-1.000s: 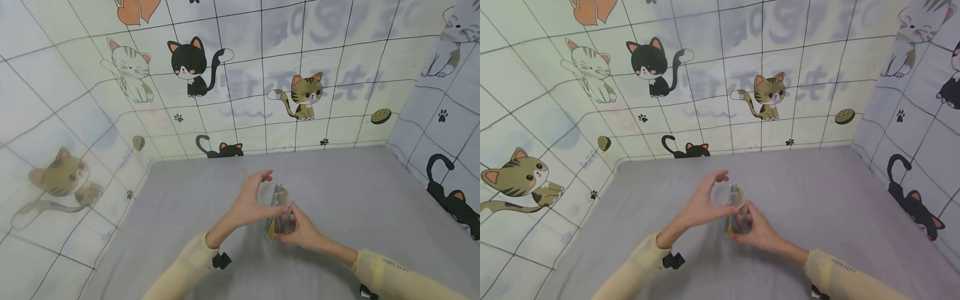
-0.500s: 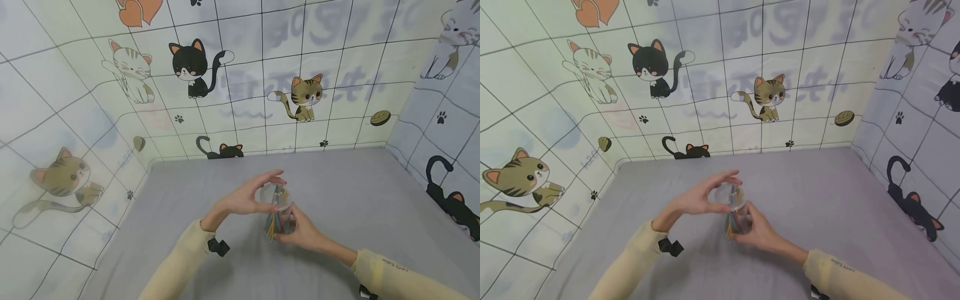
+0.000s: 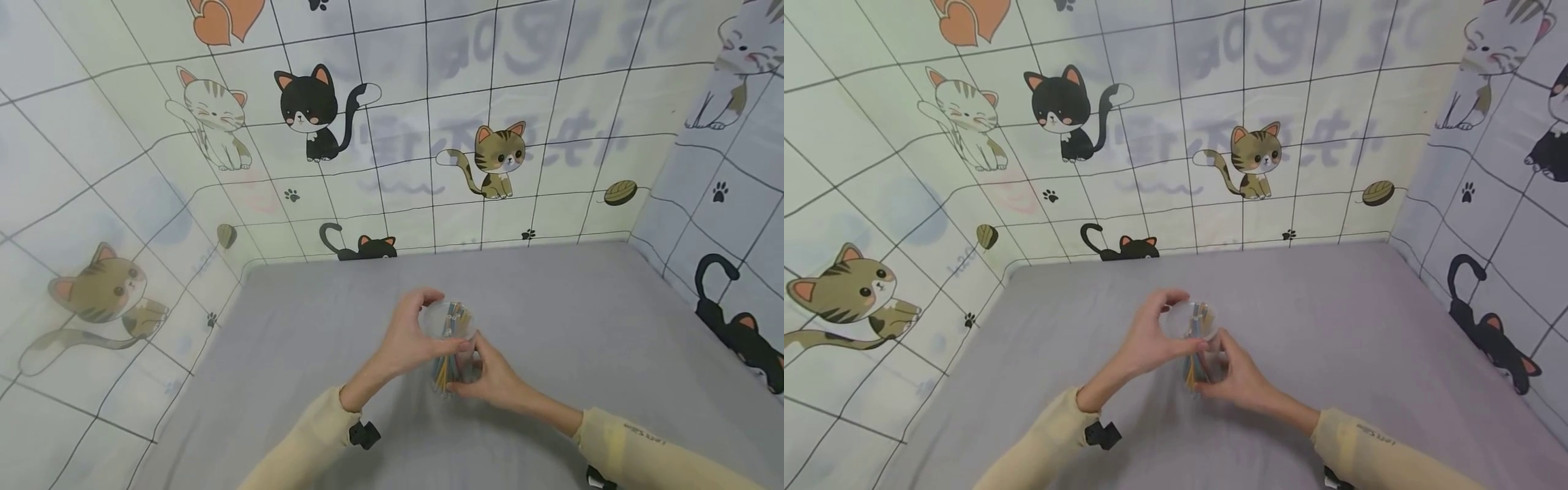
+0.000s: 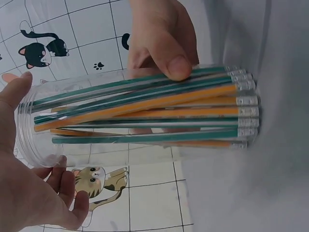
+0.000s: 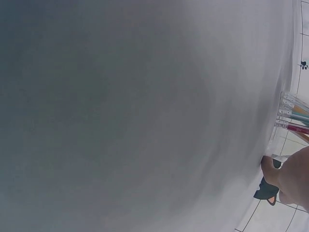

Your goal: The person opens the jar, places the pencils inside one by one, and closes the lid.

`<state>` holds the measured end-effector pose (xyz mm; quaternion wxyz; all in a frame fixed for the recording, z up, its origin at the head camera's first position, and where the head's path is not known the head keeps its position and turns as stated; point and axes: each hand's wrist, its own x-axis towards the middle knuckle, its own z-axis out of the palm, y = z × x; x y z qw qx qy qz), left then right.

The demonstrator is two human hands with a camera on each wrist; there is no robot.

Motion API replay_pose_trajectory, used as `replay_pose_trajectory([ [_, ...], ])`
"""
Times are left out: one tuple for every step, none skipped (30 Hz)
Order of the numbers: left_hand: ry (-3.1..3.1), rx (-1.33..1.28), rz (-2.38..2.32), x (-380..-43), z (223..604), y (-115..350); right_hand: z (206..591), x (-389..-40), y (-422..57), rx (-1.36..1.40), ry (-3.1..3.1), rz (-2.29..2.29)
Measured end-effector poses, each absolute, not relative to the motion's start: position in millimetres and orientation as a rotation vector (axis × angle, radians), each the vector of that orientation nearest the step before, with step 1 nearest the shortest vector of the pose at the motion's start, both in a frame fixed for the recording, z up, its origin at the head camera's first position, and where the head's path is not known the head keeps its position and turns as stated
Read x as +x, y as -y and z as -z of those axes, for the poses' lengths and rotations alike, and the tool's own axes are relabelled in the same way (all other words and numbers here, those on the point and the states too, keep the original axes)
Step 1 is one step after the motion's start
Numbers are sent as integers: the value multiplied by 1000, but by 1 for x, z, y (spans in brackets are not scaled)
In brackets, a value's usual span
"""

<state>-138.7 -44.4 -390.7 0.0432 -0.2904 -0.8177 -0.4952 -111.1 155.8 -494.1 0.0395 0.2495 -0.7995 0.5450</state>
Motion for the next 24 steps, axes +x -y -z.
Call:
replay_pose_trajectory([
  [2495,-894,1521,-140,392,45,494,-111,-156,764,2452,-1668],
  [2490,-904,1530,-140,392,45,495,-111,-155,761,2455,-1667],
  [2488,-918,1537,-142,393,46,495,-112,-155,759,2458,-1665],
  [2487,-936,1548,-143,393,47,495,-112,-155,757,2459,-1663],
  [2480,-967,1560,-146,393,48,495,-113,-155,755,2460,-1659],
  [2478,-1001,1573,-148,393,49,496,-113,-155,749,2463,-1654],
  [2477,-1040,1582,-152,393,51,496,-113,-155,745,2466,-1650],
  [2476,-1082,1593,-155,394,52,496,-113,-156,741,2470,-1650],
  [2475,-1130,1603,-159,394,53,496,-114,-156,735,2476,-1646],
  [2472,-1182,1611,-162,394,54,496,-113,-156,730,2481,-1647],
  [2468,-1232,1620,-166,395,55,496,-113,-156,725,2487,-1643],
  [2474,-1271,1630,-169,395,56,496,-113,-156,721,2492,-1641],
  [2476,-1308,1641,-172,395,57,495,-113,-156,721,2495,-1641],
  [2481,-1336,1654,-174,395,57,495,-113,-156,721,2498,-1641],
  [2486,-1355,1667,-175,395,58,495,-113,-157,719,2500,-1639],
  [2493,-1359,1678,-176,394,58,494,-114,-157,722,2500,-1642],
  [2500,-1351,1685,-175,394,58,494,-114,-157,724,2500,-1640],
  [2512,-1328,1679,-174,394,58,494,-114,-157,727,2499,-1641],
  [2521,-1299,1671,-172,394,58,494,-114,-157,732,2496,-1642],
  [2524,-1265,1656,-169,394,57,494,-114,-157,735,2493,-1640],
  [2528,-1221,1636,-166,394,55,493,-114,-157,737,2488,-1638],
  [2536,-1166,1619,-162,395,54,493,-114,-157,739,2484,-1637],
  [2542,-1109,1600,-158,395,52,493,-114,-157,740,2481,-1634],
  [2546,-1056,1587,-156,397,49,493,-114,-158,740,2480,-1635],
])
